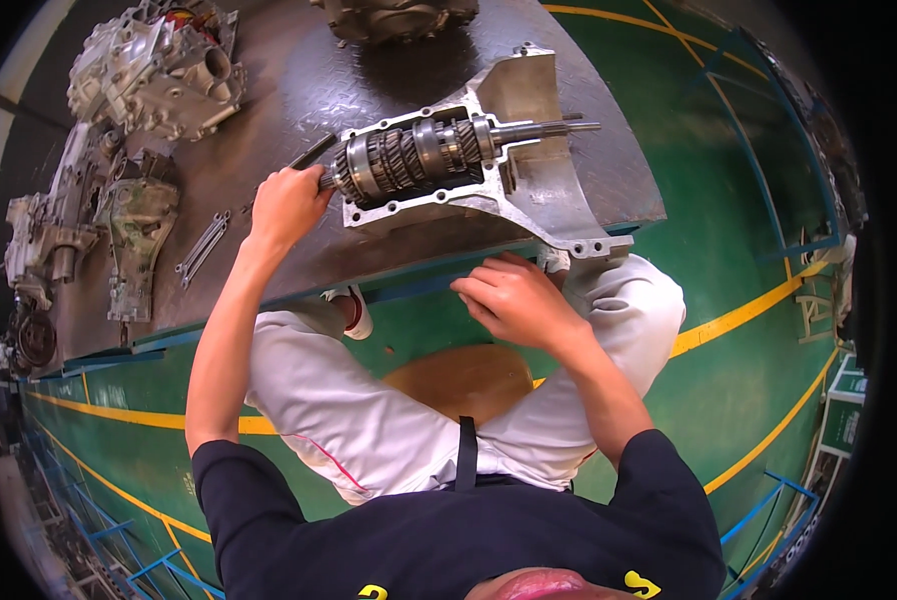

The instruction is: The person reassembles a mechanical gear assembly within a transmission housing, rotating the shaft by hand and checking the fit of the gears against the housing walls.

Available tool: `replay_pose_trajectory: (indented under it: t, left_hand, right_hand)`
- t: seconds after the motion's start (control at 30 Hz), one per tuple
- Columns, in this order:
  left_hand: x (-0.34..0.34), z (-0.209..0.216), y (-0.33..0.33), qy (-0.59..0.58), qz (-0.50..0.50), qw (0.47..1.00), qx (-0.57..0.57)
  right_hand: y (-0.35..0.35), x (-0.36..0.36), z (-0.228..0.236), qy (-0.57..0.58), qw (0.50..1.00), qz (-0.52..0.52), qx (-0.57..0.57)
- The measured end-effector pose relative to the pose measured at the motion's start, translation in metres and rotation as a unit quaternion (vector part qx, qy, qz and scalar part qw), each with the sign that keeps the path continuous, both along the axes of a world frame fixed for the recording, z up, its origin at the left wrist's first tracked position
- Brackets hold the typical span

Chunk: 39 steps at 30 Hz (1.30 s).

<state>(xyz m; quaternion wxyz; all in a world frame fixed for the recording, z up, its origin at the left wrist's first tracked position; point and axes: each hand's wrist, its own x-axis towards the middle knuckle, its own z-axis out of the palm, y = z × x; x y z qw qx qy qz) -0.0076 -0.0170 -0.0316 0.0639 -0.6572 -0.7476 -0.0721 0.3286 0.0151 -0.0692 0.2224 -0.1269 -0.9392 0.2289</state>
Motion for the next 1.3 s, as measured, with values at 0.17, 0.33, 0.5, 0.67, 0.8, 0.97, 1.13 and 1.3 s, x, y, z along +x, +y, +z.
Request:
replay_pose_trajectory:
  t: [0.17, 0.33, 0.5, 0.67, 0.8, 0.97, 1.13, 1.3]
  left_hand:
    - [0.001, -0.005, -0.004, -0.007, -0.002, 1.0, 0.014]
    - [-0.007, -0.025, -0.007, 0.048, -0.028, 0.993, 0.1]
    - [-0.008, -0.026, -0.007, 0.036, -0.06, 0.987, 0.146]
    - [-0.003, -0.005, -0.002, 0.017, 0.001, 1.0, -0.004]
    - [-0.005, -0.002, -0.001, -0.012, -0.008, 1.0, -0.011]
    - [-0.01, 0.012, 0.0, -0.045, -0.068, 0.996, -0.032]
    - [-0.013, 0.025, 0.017, -0.174, -0.051, 0.972, -0.149]
    - [-0.013, 0.018, 0.015, -0.169, -0.032, 0.972, -0.161]
  right_hand:
    - [0.0, -0.002, -0.003, -0.017, 1.0, -0.002, -0.01]
    - [-0.002, -0.002, -0.001, -0.031, 0.999, -0.01, -0.012]
    - [-0.003, -0.001, 0.002, -0.041, 0.999, -0.013, -0.017]
    - [-0.002, 0.0, 0.003, -0.039, 0.999, -0.017, -0.017]
    - [-0.001, 0.0, -0.001, -0.036, 0.999, -0.021, -0.021]
    - [-0.001, -0.001, -0.003, -0.021, 1.0, -0.02, -0.004]
    - [-0.003, -0.003, -0.002, -0.033, 0.999, -0.022, -0.003]
    - [-0.003, -0.003, -0.002, -0.055, 0.998, -0.03, -0.008]
